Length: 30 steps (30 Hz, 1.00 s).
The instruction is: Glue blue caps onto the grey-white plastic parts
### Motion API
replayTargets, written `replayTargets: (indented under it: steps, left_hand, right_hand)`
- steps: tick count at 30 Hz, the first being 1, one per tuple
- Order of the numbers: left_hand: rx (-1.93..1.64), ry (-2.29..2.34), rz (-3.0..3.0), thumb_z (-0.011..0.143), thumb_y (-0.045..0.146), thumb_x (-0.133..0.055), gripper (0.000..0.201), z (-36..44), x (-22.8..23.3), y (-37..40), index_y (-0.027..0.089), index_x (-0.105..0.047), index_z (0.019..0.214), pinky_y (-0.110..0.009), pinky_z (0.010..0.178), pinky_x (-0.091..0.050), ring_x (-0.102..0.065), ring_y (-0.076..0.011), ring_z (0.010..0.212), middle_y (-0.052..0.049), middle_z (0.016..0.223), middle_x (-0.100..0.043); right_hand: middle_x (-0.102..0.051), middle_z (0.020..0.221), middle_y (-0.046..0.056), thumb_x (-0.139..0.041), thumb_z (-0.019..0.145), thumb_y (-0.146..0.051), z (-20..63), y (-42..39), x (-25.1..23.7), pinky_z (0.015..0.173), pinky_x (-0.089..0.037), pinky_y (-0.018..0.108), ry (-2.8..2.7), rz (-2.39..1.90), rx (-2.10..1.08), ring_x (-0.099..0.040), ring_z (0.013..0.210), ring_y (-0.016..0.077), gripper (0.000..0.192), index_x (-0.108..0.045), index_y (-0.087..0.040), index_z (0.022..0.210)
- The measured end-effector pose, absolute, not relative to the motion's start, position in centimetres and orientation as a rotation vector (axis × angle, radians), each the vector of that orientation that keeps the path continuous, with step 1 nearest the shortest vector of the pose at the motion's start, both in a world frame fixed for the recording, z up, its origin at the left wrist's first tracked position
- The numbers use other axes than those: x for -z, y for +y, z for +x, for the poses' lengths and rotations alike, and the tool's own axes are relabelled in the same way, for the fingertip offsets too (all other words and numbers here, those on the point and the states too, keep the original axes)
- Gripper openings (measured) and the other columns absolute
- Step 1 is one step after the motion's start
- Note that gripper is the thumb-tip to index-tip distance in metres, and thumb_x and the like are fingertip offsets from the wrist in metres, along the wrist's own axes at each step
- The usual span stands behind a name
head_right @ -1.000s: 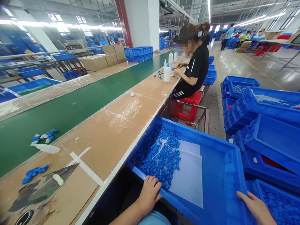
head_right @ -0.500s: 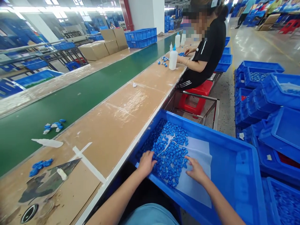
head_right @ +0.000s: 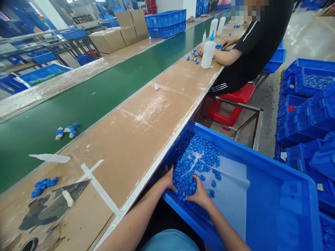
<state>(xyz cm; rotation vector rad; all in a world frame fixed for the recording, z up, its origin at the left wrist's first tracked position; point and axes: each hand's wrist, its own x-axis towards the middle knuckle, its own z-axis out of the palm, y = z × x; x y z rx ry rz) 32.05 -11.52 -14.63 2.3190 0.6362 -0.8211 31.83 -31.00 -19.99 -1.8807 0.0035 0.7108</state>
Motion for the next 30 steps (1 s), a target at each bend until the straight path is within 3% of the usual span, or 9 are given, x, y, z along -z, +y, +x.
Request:
replayTargets:
  steps: [4,7,10,12,15,19,30]
  left_hand:
    - [0.875,0.665,2.211,0.016,0.008,-0.084,0.14,32.4,14.5,-11.3,0.015,-0.023,0.142,-0.053,0.113,-0.014,-0.006,-0.047,0.138,-0.022,0.153,-0.01]
    - [0.82,0.661,1.987,0.025,0.004,-0.08,0.131,32.5,14.5,-11.4,0.013,-0.023,0.142,-0.04,0.111,-0.026,-0.028,-0.0387,0.135,-0.019,0.148,-0.028]
    - [0.731,0.671,1.805,0.046,0.011,-0.076,0.105,32.4,14.4,-12.0,0.012,-0.027,0.139,-0.03,0.094,-0.045,-0.058,-0.0256,0.11,-0.012,0.124,-0.059]
    - [0.661,0.727,1.806,0.066,0.023,-0.067,0.078,32.4,14.4,-12.8,0.015,-0.033,0.136,-0.027,0.084,-0.05,-0.064,-0.0204,0.098,-0.008,0.112,-0.066]
    - [0.52,0.863,1.869,0.086,0.033,-0.047,0.044,32.3,14.3,-14.1,0.018,-0.043,0.127,-0.032,0.088,-0.047,-0.062,-0.0213,0.103,-0.009,0.112,-0.066]
    - [0.39,0.973,1.987,0.088,0.03,-0.043,0.029,31.7,13.8,-15.6,0.02,-0.055,0.112,-0.042,0.097,-0.038,-0.056,-0.0269,0.112,-0.011,0.109,-0.065]
    - [-0.049,0.798,2.004,0.085,0.023,-0.047,0.024,29.2,9.9,-19.8,0.023,-0.064,0.102,-0.038,0.099,-0.038,-0.05,-0.0234,0.11,-0.009,0.116,-0.053]
  right_hand:
    - [-0.061,0.101,0.0,-0.074,0.04,-0.014,30.4,-29.0,19.8,0.08,-0.047,0.036,0.148,-1.608,-0.735,-0.06,0.091,0.023,0.087,-0.046,-0.026,0.121]
    - [-0.065,0.09,-0.002,-0.07,0.047,-0.015,29.9,-27.2,19.3,0.067,-0.05,0.032,0.274,-1.407,-0.758,-0.062,0.074,0.0193,0.086,-0.043,-0.028,0.128]
    - [-0.068,0.084,-0.001,-0.064,0.058,-0.027,29.9,-25.8,18.9,0.064,-0.052,0.033,0.41,-1.252,-0.742,-0.064,0.069,0.0192,0.068,-0.049,-0.027,0.125]
    - [-0.069,0.088,0.0,-0.059,0.065,-0.039,30.3,-24.8,19.0,0.064,-0.053,0.035,0.493,-1.188,-0.7,-0.066,0.074,0.0208,0.052,-0.057,-0.026,0.116]
    - [-0.071,0.092,0.001,-0.061,0.065,-0.048,31.0,-23.3,19.5,0.068,-0.055,0.035,0.597,-1.148,-0.613,-0.066,0.087,0.0235,0.04,-0.065,-0.025,0.097]
    - [-0.072,0.094,0.0,-0.07,0.058,-0.043,31.0,-21.9,19.6,0.078,-0.054,0.033,0.693,-1.122,-0.5,-0.062,0.102,0.0242,0.034,-0.065,-0.025,0.086]
    - [-0.067,0.111,0.001,-0.064,0.07,-0.049,27.9,-24.1,14.1,0.084,-0.053,0.032,0.696,-1.068,-0.314,-0.061,0.106,0.0217,0.059,-0.052,-0.027,0.123]
